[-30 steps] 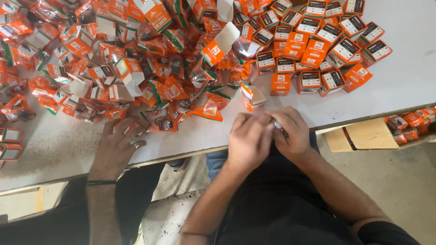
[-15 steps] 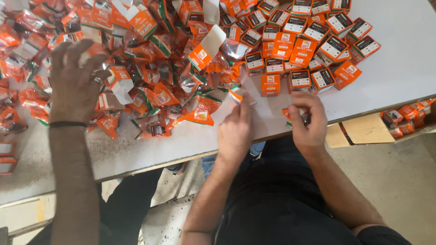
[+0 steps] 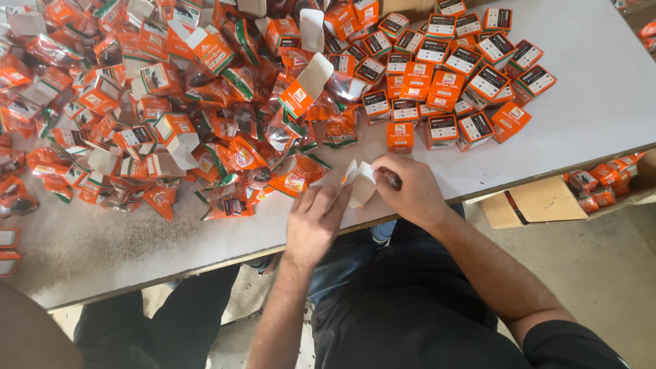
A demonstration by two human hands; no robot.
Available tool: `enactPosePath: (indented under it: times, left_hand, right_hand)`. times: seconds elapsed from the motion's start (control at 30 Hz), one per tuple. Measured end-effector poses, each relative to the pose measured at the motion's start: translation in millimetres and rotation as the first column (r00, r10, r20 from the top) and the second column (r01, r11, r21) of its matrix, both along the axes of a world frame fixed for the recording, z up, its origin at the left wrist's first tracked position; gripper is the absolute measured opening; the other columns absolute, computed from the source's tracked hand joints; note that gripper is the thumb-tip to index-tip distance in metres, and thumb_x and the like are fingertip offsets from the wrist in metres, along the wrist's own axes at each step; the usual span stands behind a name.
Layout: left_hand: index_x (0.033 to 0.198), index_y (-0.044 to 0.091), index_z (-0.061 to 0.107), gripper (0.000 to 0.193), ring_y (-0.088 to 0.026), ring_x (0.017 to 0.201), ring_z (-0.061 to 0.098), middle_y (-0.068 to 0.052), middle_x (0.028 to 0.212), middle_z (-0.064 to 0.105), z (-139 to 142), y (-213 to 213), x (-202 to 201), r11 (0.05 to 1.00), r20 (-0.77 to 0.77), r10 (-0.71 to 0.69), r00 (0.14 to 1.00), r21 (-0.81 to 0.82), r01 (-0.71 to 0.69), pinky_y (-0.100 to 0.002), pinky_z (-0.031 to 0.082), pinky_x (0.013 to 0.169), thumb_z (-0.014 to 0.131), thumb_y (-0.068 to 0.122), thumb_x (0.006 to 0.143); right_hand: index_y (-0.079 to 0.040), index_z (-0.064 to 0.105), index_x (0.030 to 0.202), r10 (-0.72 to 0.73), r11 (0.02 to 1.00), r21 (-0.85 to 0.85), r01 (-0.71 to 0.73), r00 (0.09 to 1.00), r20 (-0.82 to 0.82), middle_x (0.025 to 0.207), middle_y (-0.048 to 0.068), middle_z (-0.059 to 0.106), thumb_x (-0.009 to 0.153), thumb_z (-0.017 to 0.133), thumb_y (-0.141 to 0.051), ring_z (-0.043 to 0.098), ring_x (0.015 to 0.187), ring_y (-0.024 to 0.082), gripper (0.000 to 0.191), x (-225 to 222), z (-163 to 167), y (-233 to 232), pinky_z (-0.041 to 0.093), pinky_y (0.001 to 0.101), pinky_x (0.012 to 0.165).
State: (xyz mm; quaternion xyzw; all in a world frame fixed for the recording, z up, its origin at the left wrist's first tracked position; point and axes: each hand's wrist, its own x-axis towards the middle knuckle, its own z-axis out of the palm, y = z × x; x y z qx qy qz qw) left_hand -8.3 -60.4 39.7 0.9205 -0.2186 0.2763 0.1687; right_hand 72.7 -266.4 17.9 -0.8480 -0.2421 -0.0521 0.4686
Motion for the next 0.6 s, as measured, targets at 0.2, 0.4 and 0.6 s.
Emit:
enactPosePath:
  times: [0.2,0.4,0.6]
  left_hand:
    - [0.134,0.002,0.058,0.077,-0.042,0.114,0.061,-0.024,0.128,0.061,-32,-20,-21,0.980,0.042,0.104,0.994,-0.174,-0.095,-0.053,0.051,0.093,0.086,0.037,0.072]
    - [0.128,0.008,0.055,0.057,-0.036,0.107,0.068,-0.017,0.125,0.065,-49,-19,2,0.879,-0.153,0.048,0.987,-0.463,-0.115,-0.041,0.060,0.088,0.086,0.012,0.081]
    - [0.141,0.008,0.054,0.070,-0.030,0.092,0.068,-0.015,0.118,0.067,-46,-9,8,0.815,-0.353,-0.068,0.933,-0.559,-0.152,-0.041,0.058,0.082,0.082,0.005,0.077]
  right_hand:
    - [-0.005,0.062,0.101,0.012,0.983,-0.184,0.001,0.998,0.066,0.080,0.013,0.068,0.092,0.071,-0.013,0.068,0.075,0.031,0.015,-4,-4,7,0.051,0.0413,0.066]
    - [0.008,0.051,0.124,0.085,0.987,0.097,-0.129,0.927,0.364,0.123,0.023,0.053,0.085,0.068,-0.006,0.055,0.110,0.039,0.045,-19,26,-6,0.045,0.0456,0.096]
    - [0.002,0.061,0.131,0.249,0.966,-0.128,-0.227,0.946,0.206,0.140,0.010,0.056,0.086,0.074,-0.008,0.061,0.125,0.034,0.048,-33,39,2,0.050,0.0415,0.106]
